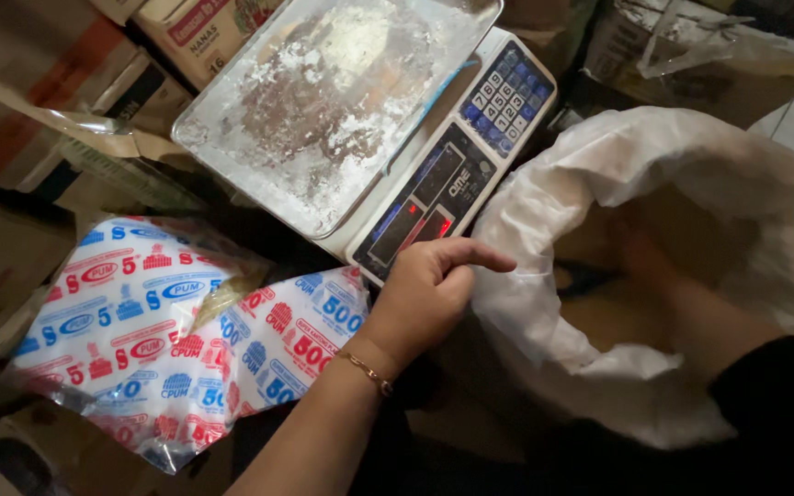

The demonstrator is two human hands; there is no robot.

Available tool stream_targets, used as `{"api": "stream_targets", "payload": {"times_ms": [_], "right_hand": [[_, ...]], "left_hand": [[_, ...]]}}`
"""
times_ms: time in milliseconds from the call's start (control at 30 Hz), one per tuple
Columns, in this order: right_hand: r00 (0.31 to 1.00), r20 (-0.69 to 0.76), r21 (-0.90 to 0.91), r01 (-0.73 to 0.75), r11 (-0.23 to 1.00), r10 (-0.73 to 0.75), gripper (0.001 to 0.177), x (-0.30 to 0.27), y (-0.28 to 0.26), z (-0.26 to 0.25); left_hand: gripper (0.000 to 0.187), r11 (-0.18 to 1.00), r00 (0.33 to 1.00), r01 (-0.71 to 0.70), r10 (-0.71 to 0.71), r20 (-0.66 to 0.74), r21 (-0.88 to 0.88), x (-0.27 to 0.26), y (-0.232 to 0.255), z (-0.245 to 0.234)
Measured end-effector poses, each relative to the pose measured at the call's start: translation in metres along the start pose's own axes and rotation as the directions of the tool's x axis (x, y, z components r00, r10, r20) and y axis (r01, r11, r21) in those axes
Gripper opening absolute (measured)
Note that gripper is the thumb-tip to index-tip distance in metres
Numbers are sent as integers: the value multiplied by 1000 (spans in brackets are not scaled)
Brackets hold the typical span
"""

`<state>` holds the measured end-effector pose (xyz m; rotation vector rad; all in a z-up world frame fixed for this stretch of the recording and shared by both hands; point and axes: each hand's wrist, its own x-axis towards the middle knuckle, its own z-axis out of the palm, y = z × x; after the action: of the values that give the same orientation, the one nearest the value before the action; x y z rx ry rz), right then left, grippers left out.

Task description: The person scoops a beige powder from a large sack into small plastic bags using a blue scoop, places each bag on a digital scale to check the weight, and adjusts the contents as needed. The process is repeated multiple times to produce uniformly weighed portions.

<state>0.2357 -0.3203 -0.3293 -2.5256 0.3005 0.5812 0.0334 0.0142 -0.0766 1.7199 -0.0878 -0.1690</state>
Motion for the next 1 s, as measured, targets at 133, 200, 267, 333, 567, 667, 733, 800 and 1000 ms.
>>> {"api": "stream_targets", "payload": {"times_ms": [133, 200, 267, 333, 567, 667, 733, 800, 1000], "right_hand": [[946, 310, 175, 42, 984, -95, 40, -17, -23, 24], [878, 449, 314, 21, 949, -168, 41, -27, -40, 38], [824, 523, 428, -32, 903, -218, 41, -34, -52, 43], [802, 551, 505, -101, 857, -230, 41, -40, -53, 39], [816, 528, 704, -265, 659, -237, 42, -78, -22, 28], [840, 480, 768, -263, 583, -253, 42, -97, -19, 22], [859, 454, 794, -268, 545, -238, 42, -119, -8, 4], [892, 421, 776, -259, 575, -166, 43, -144, 0, -16], [939, 232, 903, -112, 414, -252, 74, -212, 0, -78]], "left_hand": [[37, 1000, 1000, 26, -26, 1, -4, 3, 0, 1], [38, 1000, 1000, -7, 7, 1, -8, 4, 1, 2], [40, 1000, 999, -31, 31, 7, -3, 6, 3, 5], [39, 1000, 1000, -16, 16, 8, -4, 7, 5, 6], [40, 996, 995, -62, 66, -77, 63, -2, 26, 7], [36, 956, 965, -238, 253, -74, 175, -8, 36, 6], [35, 954, 973, -189, 213, -86, 234, -12, 41, 5], [32, 940, 969, -192, 227, -99, 281, -13, 42, 6], [26, 926, 948, -257, 297, -114, 275, 3, 28, 29]]}}
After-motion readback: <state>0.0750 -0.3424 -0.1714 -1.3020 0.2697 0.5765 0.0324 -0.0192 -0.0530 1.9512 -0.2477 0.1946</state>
